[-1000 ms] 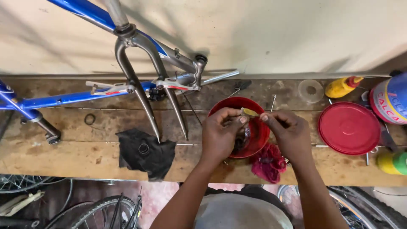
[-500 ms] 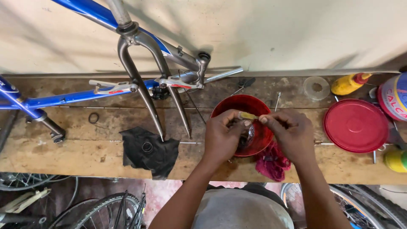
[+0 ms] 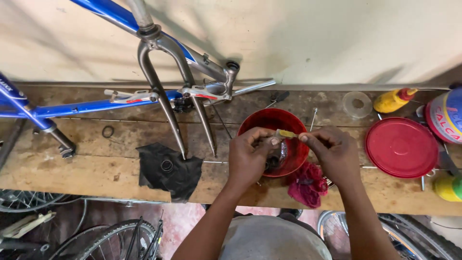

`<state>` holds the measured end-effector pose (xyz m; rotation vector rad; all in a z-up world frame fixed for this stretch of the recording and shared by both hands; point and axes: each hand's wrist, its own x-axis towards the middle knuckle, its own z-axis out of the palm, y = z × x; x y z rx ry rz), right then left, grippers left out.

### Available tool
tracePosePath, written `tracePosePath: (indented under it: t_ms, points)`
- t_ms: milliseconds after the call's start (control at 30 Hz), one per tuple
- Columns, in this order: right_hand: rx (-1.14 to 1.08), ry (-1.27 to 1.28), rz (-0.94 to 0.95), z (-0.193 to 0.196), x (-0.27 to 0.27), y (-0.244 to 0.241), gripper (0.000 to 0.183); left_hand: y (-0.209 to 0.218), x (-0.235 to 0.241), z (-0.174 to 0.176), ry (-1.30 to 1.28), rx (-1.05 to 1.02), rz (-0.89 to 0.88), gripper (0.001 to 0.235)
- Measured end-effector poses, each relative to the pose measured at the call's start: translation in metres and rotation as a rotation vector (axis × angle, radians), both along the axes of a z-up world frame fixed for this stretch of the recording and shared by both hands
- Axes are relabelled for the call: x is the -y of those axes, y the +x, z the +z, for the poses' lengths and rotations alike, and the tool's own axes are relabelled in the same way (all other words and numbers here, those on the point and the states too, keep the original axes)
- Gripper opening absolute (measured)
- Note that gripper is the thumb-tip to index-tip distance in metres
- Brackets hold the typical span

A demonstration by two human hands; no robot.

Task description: Cleaning bicycle components in a bucket of solvent using a rag and a brush

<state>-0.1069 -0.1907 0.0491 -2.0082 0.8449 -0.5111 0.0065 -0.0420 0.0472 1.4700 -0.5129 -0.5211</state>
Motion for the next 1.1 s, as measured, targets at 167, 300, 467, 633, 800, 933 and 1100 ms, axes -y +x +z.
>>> tracePosePath:
  t_ms: [167, 300, 467, 633, 800, 933, 1100]
  points:
    - [0.040, -0.034, 0.035, 0.003, -0.008, 0.009, 0.007, 0.003, 0.001, 0.003, 0.030, 0.052, -0.033, 0.011]
    - [-0.026, -0.018, 0.015, -0.001, 0.001, 0.002, 0.011, 0.008, -0.006, 0.005, 0.038, 0.037, -0.048, 0.012]
    - [0.046, -0.052, 0.055, 0.006, -0.010, 0.006, 0.004, 0.002, 0.001, -0.005, 0.059, 0.047, -0.029, 0.007]
    - [0.060, -0.070, 0.070, -0.001, -0.001, 0.003, 0.005, 0.008, -0.004, 0.005, 0.056, 0.036, 0.013, 0.008]
    - [0.094, -0.037, 0.070, 0.006, -0.010, 0.008, 0.005, 0.003, -0.002, 0.021, 0.088, 0.087, -0.032, 0.014]
    - [-0.029, -0.008, 0.021, 0.003, -0.001, 0.003, 0.009, 0.008, -0.004, 0.006, 0.029, 0.060, -0.028, 0.014]
    - [0.056, -0.154, 0.060, 0.000, -0.004, 0.012, 0.008, 0.012, 0.001, 0.009, 0.071, 0.127, -0.030, 0.013]
